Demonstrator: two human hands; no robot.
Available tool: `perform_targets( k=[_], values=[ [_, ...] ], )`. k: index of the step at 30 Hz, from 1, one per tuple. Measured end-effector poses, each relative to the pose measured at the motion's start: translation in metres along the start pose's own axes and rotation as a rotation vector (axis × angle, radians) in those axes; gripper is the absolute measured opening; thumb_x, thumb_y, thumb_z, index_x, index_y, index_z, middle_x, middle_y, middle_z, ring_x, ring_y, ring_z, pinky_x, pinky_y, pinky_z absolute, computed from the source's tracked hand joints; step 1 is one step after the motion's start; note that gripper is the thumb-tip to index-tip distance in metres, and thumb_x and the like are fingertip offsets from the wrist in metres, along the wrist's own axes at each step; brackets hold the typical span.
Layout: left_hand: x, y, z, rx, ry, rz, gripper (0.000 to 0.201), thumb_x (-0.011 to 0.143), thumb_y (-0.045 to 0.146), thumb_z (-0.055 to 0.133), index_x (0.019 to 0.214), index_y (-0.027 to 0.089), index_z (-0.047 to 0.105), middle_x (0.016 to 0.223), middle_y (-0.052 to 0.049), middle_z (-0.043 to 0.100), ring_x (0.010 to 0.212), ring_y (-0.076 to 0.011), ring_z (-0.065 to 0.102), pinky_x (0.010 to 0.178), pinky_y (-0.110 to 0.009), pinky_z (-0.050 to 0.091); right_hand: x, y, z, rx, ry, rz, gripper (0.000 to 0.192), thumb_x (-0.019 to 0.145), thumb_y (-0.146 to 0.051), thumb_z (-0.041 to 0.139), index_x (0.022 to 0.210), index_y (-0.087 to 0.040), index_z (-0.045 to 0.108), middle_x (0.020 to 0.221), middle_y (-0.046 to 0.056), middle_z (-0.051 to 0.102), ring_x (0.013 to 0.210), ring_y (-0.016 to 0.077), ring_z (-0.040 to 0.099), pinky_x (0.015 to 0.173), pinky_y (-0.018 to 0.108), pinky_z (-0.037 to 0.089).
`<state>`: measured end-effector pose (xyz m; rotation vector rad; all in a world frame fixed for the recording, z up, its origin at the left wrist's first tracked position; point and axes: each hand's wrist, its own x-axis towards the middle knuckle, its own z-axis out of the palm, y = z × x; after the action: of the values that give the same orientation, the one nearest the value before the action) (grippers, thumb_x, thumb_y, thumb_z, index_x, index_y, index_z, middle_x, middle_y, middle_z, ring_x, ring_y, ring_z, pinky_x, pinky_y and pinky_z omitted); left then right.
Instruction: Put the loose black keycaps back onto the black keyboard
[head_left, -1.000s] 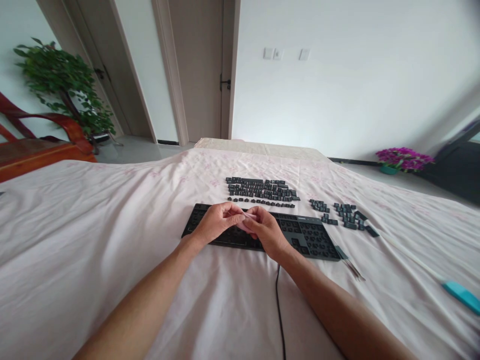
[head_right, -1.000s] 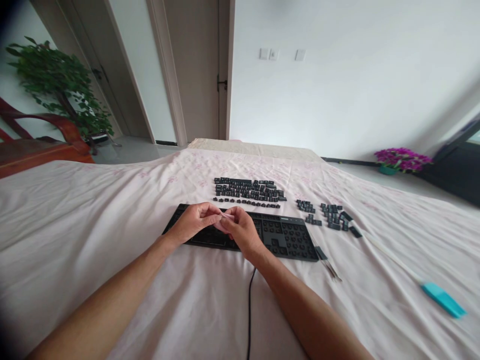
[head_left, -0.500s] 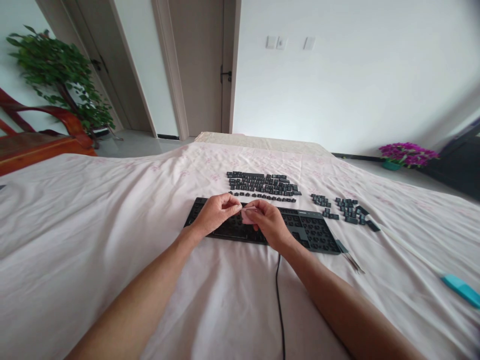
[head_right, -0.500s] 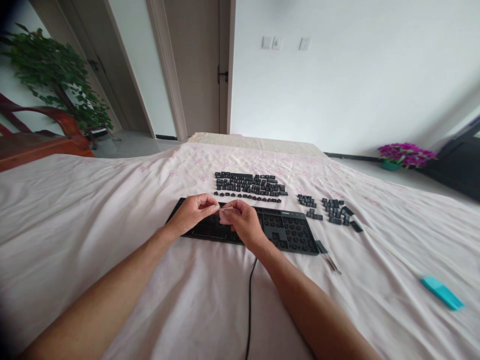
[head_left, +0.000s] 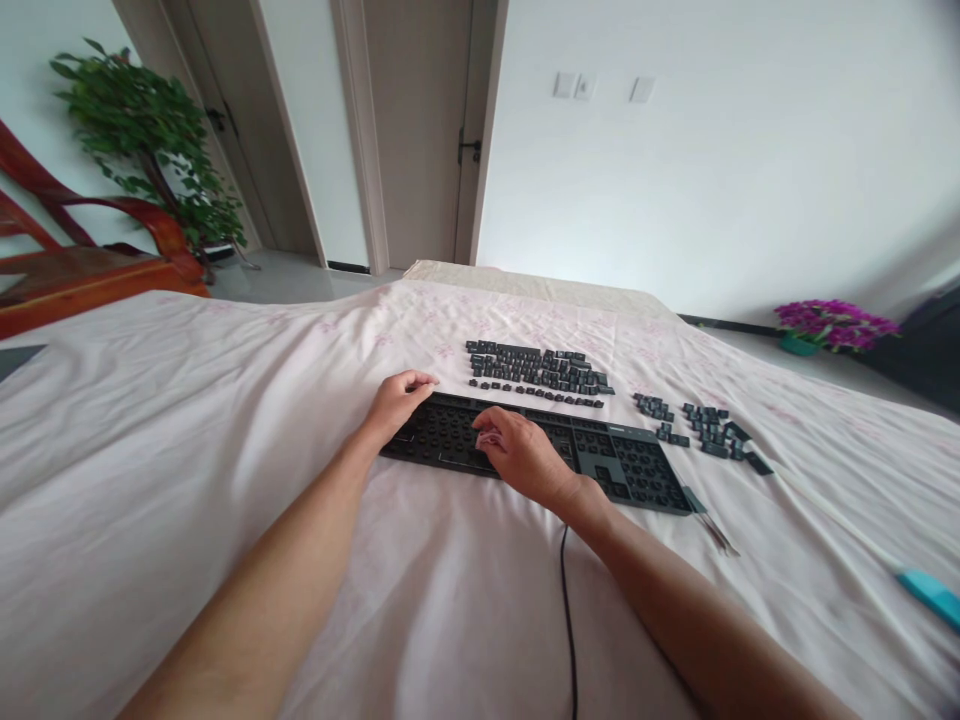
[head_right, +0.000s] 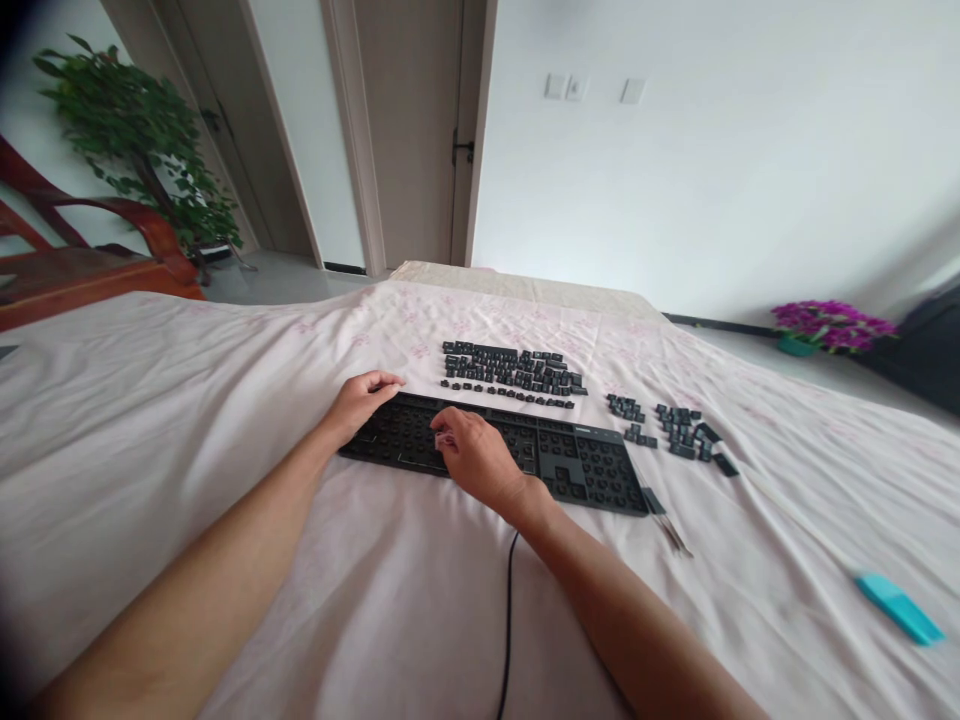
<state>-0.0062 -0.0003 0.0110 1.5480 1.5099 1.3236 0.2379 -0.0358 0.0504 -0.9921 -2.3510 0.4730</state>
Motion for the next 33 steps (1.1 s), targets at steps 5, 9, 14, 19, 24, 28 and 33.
perform_targets(
  k=[5,9,14,19,24,28,33],
  values=[
    [-0.004,0.002,-0.006,-0.143,-0.094,-0.033,0.037,0.077,0.04,0.061,0.102,0.014,0.07,0.099,-0.008,0.073,0.088,-0.0204,0.066,0.084,-0.031,0.048,0.023,-0.019,0.01,-0.095,-0.104,-0.056,0.021,0.086,-0.011,0.05,0.105,-0.018,0.056,0.094,0.005,0.067,0.087,0.0151,0.061,0.078,0.025,0.042],
    [-0.005,0.004,-0.006,-0.077,-0.08,-0.004,0.032,0.077,0.035,0.06,0.098,0.014,0.071,0.1,-0.008,0.072,0.094,-0.0214,0.065,0.087,-0.032,0.047,0.035,-0.035,0.017,-0.239,-0.222,-0.097,0.023,0.089,-0.016,0.051,0.111,-0.018,0.054,0.096,0.006,0.067,0.089,0.0178,0.061,0.074,0.026,0.04],
    [-0.003,0.0,-0.005,-0.017,-0.063,0.017,0.03,0.077,0.033,0.058,0.096,0.015,0.072,0.097,-0.007,0.073,0.091,-0.0214,0.066,0.087,-0.032,0.048,0.034,-0.041,0.011,-0.4,-0.349,-0.138,0.021,0.091,-0.017,0.048,0.112,-0.019,0.053,0.092,0.006,0.066,0.086,0.0188,0.06,0.068,0.026,0.036],
    [-0.001,-0.003,-0.005,0.025,-0.056,0.06,0.029,0.079,0.032,0.055,0.095,0.015,0.072,0.097,-0.007,0.073,0.092,-0.0213,0.066,0.089,-0.032,0.047,0.019,-0.037,-0.013,-0.466,-0.429,-0.123,0.024,0.088,-0.009,0.047,0.109,-0.018,0.054,0.093,0.006,0.067,0.089,0.0185,0.06,0.067,0.025,0.035],
    [-0.001,-0.005,-0.006,0.058,-0.048,0.082,0.028,0.079,0.032,0.055,0.094,0.016,0.073,0.097,-0.006,0.074,0.093,-0.0217,0.066,0.091,-0.032,0.047,0.002,-0.022,-0.038,-0.527,-0.497,-0.011,0.03,0.083,-0.003,0.047,0.106,-0.019,0.055,0.09,0.005,0.068,0.088,0.0181,0.061,0.066,0.025,0.034],
    [0.0,-0.01,-0.005,0.063,-0.043,0.084,0.029,0.079,0.033,0.055,0.096,0.017,0.073,0.1,-0.005,0.074,0.094,-0.0219,0.066,0.09,-0.032,0.047,0.003,-0.012,-0.047,-0.495,-0.379,0.057,0.022,0.085,-0.01,0.049,0.104,-0.02,0.057,0.092,0.005,0.068,0.084,0.0175,0.061,0.066,0.025,0.034],
    [0.0,-0.011,-0.005,0.074,-0.049,0.083,0.03,0.08,0.034,0.054,0.096,0.017,0.073,0.1,-0.005,0.074,0.096,-0.022,0.066,0.092,-0.033,0.046,0.017,-0.015,-0.036,-0.348,-0.269,-0.024,0.018,0.081,-0.006,0.048,0.088,-0.018,0.06,0.088,0.004,0.065,0.083,0.0142,0.057,0.07,0.022,0.036]
  ],
)
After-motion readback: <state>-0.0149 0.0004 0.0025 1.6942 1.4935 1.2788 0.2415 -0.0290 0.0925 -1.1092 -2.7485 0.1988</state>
